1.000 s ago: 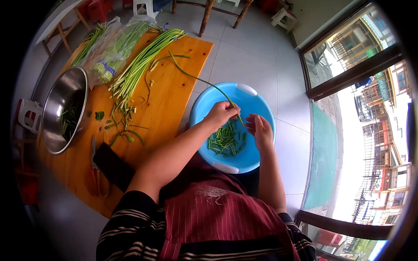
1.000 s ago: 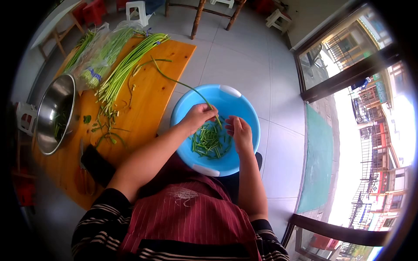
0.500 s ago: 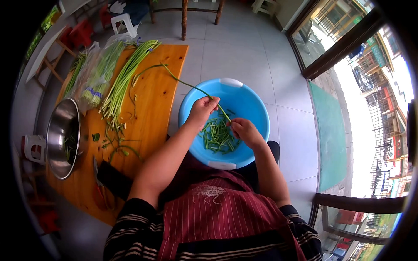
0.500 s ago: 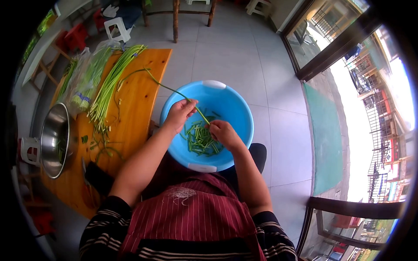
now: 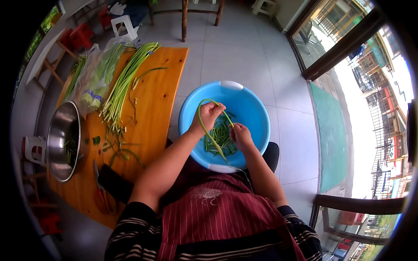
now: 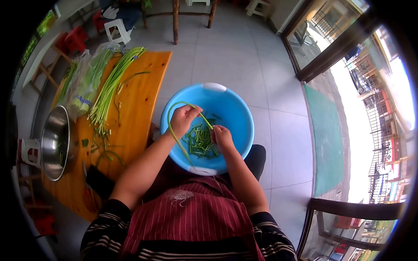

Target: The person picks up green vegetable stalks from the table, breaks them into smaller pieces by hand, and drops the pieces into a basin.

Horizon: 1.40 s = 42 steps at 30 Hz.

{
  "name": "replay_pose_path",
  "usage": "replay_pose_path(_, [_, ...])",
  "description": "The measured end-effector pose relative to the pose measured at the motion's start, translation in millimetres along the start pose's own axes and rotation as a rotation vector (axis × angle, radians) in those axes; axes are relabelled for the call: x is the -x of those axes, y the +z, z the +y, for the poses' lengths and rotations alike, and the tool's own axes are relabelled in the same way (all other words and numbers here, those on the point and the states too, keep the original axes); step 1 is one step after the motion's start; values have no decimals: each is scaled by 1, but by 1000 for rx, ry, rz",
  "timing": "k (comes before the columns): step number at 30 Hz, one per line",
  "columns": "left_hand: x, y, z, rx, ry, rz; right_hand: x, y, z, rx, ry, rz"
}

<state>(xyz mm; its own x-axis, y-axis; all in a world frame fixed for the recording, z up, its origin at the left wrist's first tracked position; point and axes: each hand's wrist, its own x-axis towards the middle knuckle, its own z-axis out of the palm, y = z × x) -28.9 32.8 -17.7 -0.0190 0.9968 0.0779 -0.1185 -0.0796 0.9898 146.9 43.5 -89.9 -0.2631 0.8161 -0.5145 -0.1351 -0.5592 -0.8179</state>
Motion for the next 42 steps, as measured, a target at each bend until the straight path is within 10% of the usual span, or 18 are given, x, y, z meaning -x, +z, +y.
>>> replay_pose_path(17, [-6, -6, -8, 147, -296, -89, 40, 27, -45, -88, 92, -411])
replay_pose_path(27, [9, 12, -1, -598, 428, -143, 23, 38, -33, 253, -95, -43])
replay_pose_path(34, [-3, -6, -11, 532, -372, -1, 50, 40, -29, 312, -479, -299])
replay_pose_path(39, [-9, -16, -8, 626, -312, 140, 66, 43, -28, 311, -696, -290])
replay_pose_path(42, [-5, -11, -7, 437, -402, -117, 55, 44, -35, 43, -410, -170])
